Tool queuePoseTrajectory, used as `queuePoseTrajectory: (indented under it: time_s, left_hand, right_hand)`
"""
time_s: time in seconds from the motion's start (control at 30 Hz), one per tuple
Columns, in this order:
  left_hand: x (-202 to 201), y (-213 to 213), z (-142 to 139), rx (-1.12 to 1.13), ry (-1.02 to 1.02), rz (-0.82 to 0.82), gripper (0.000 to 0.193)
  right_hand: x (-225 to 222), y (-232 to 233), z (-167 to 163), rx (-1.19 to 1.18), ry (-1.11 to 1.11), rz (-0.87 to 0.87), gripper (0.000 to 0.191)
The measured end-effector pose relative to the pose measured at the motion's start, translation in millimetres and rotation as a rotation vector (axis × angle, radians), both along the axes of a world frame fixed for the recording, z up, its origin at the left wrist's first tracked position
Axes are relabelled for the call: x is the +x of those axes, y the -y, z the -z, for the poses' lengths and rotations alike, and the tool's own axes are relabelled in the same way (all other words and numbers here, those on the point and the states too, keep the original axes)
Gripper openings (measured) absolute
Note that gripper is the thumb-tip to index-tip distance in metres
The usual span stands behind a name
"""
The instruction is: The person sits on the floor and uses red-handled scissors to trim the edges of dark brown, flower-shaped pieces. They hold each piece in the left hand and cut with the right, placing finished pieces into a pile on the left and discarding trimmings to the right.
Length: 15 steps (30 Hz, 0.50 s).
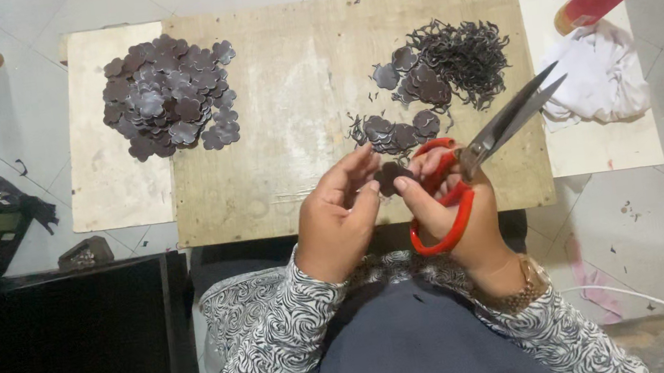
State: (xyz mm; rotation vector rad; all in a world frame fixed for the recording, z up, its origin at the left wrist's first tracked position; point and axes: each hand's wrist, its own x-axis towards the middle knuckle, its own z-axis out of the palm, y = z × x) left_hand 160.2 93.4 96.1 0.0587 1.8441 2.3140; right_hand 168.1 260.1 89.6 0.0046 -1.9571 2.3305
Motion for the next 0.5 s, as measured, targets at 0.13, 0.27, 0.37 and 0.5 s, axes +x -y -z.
queuePoseTrajectory:
  time_s: [0.13,0.27,0.37,0.5]
  left_hand:
    - [2,-6,8,0.156,-0.005,0.179,0.059]
    - [-4,-3,11,0.552,0.288,0.165,0.065]
    - [-12,2,8,0.720,0.316,0.149,0.061]
    - [-11,9,5,0.759,0.385,0.161,0.059]
  right_hand:
    - [7,5,-6,0.336,-0.072,0.044,0.025]
    - [11,11,-4,0.236,-0.095,-0.134,0.019]
    - [13,9,-3,0.168,-0.146,-0.148,0.014]
    - [14,8,3,0.044,-0.129,-0.058,0.015]
